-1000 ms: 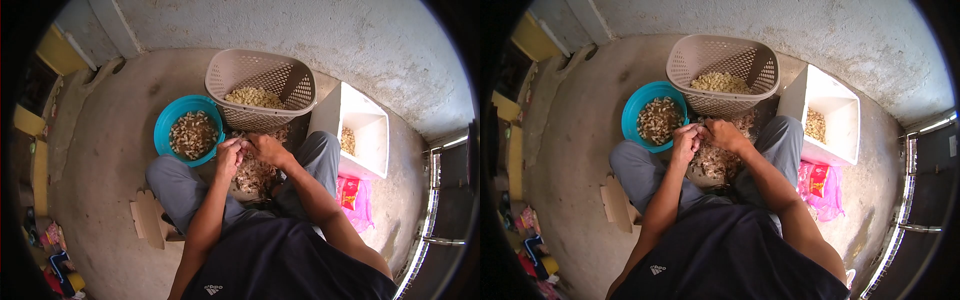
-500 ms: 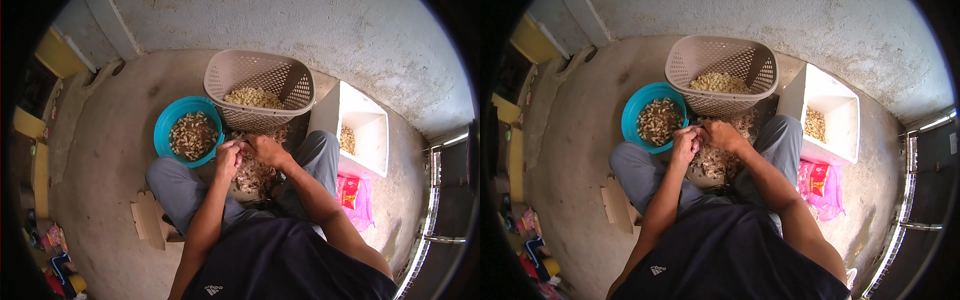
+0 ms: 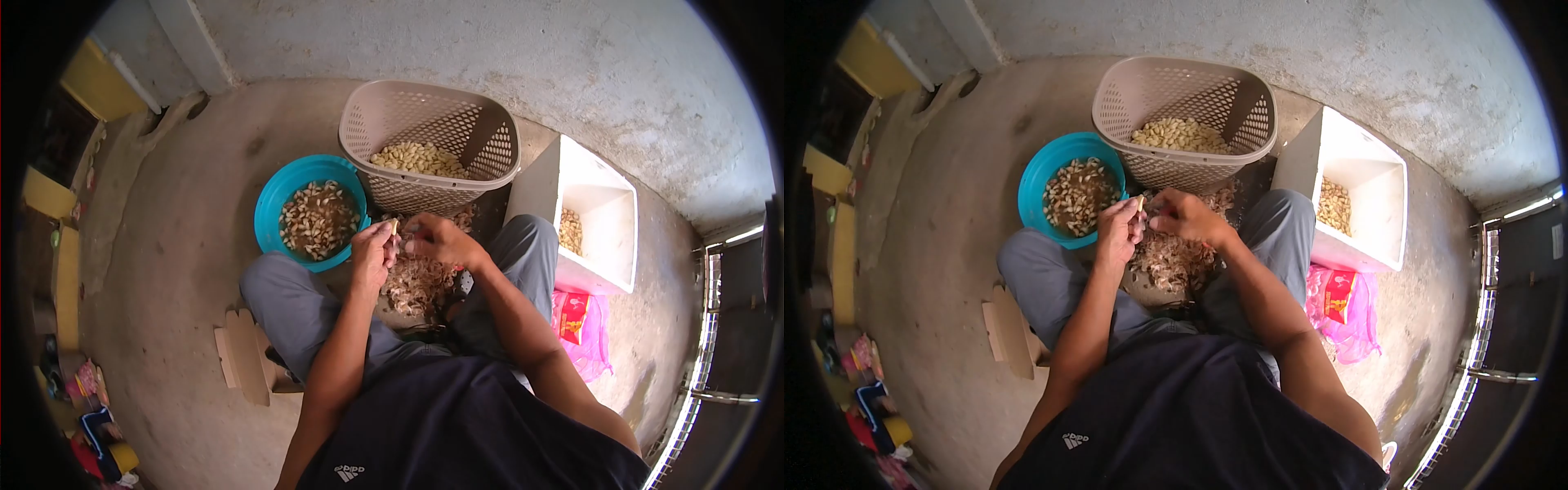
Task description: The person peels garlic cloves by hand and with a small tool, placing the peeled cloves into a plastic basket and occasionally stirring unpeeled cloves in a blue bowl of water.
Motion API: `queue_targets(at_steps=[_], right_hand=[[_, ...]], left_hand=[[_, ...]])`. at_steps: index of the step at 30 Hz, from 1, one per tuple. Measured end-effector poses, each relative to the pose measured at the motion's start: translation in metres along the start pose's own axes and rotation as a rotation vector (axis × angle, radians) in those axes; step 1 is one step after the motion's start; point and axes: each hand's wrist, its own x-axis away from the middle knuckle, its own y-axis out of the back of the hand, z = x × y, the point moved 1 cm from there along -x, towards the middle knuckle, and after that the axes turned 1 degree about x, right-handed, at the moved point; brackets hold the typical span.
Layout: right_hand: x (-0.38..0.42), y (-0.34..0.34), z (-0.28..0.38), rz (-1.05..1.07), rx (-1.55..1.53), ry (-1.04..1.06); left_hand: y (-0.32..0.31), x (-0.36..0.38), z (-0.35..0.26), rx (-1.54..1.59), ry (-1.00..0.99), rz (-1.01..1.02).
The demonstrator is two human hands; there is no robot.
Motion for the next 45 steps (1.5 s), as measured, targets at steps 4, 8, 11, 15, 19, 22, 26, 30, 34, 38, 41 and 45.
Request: queue_targets(at_steps=[4, 8, 11, 15, 19, 22, 26, 30, 34, 38, 41, 45], right_hand=[[-0.001, 0.008, -0.007, -0.093, -0.462, -0.266], [-0.007, 0.000, -0.011, -0.062, -0.484, -0.261], [-0.011, -0.007, -0.039, -0.132, -0.339, -0.202], [-0.010, 0.001, -0.019, -0.244, 0.014, -0.125], [-0.006, -0.003, -0.004, -0.298, 0.056, -0.101], [-0.006, -0.003, -0.002, -0.290, 0.115, -0.109], [-0.005, -0.007, 0.006, -0.253, 0.236, -0.110], [-0.005, -0.010, 0.011, -0.268, 0.247, -0.071], [-0.007, -0.018, -0.006, -0.365, 0.018, -0.027], [-0.007, -0.016, -0.016, -0.212, -0.650, -0.410], [-0.009, -0.025, -0.030, -0.253, -0.756, -0.434], [-0.012, -0.027, -0.016, -0.303, -0.439, -0.285]], left_hand=[[-0.001, -0.002, 0.005, 0.007, 0.028, 0.094], [-0.005, 0.000, 0.010, -0.013, 0.027, 0.140], [-0.012, 0.007, 0.003, -0.108, 0.004, 0.124], [-0.015, 0.008, 0.004, -0.303, -0.109, 0.136], [-0.013, 0.006, 0.009, -0.331, -0.137, 0.136], [-0.012, 0.006, 0.010, -0.356, -0.142, 0.105], [-0.011, 0.005, 0.010, -0.414, -0.160, 0.082], [-0.005, 0.004, 0.013, -0.446, -0.191, 0.078], [-0.002, 0.000, 0.019, -0.434, -0.199, 0.063], [-0.005, 0.002, 0.020, -0.313, -0.163, 0.065], [-0.008, 0.002, 0.020, -0.246, -0.124, 0.042], [-0.006, 0.000, 0.020, -0.289, -0.169, 0.002]])
